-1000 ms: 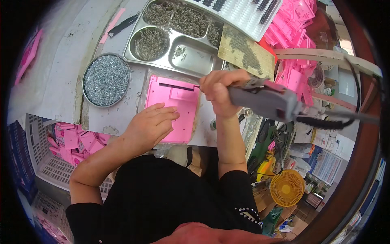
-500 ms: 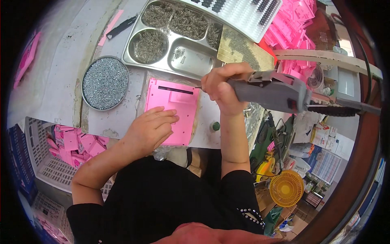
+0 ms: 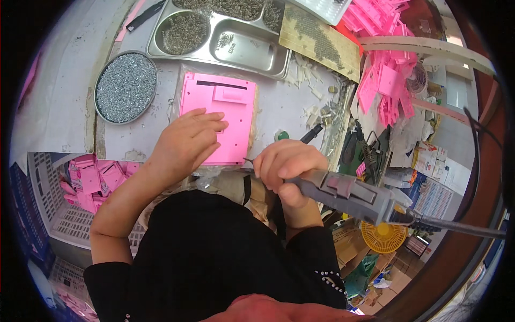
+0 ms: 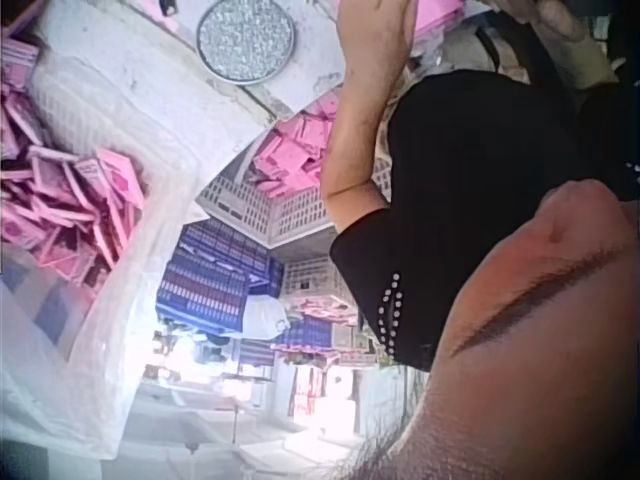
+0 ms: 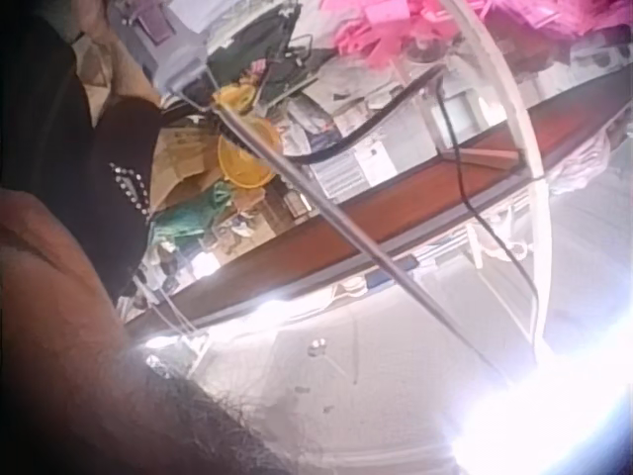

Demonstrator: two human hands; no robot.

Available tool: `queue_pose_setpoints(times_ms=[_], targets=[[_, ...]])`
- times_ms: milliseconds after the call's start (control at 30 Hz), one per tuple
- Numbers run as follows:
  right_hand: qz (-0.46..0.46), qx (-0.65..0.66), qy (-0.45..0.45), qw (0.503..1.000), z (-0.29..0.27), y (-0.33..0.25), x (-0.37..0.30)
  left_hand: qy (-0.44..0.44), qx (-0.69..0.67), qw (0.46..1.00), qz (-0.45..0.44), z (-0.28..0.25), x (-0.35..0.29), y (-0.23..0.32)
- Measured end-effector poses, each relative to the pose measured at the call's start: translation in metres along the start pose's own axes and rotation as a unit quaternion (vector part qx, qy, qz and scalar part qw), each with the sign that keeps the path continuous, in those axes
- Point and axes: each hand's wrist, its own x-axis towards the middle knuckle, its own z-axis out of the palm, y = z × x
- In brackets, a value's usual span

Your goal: Assembling the internal electronic components of a plastic toy, including soldering wires and driving screws.

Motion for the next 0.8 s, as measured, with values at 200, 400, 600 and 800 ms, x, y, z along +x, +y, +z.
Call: queue_pose_setpoints(times_ms=[200, 400, 600, 800], targets=[[0.0, -0.026, 0.024, 0.999, 0.009, -0.002, -0.008, 0.003, 0.004, 1.0, 0.005, 0.0, 0.001, 0.001], [-0.015, -0.038, 0.017, 0.999, 0.007, 0.0, -0.012, 0.004, 0.005, 1.0, 0.013, -0.001, 0.0, 0.0], [-0.014, -0.083, 0.014, 0.996, 0.007, 0.013, 0.008, 0.008, -0.001, 1.0, 0.007, -0.001, 0.002, 0.001], [-0.035, -0.142, 0.0, 0.989, 0.01, 0.029, 0.012, 0.005, -0.005, 1.0, 0.017, -0.001, 0.001, -0.001]])
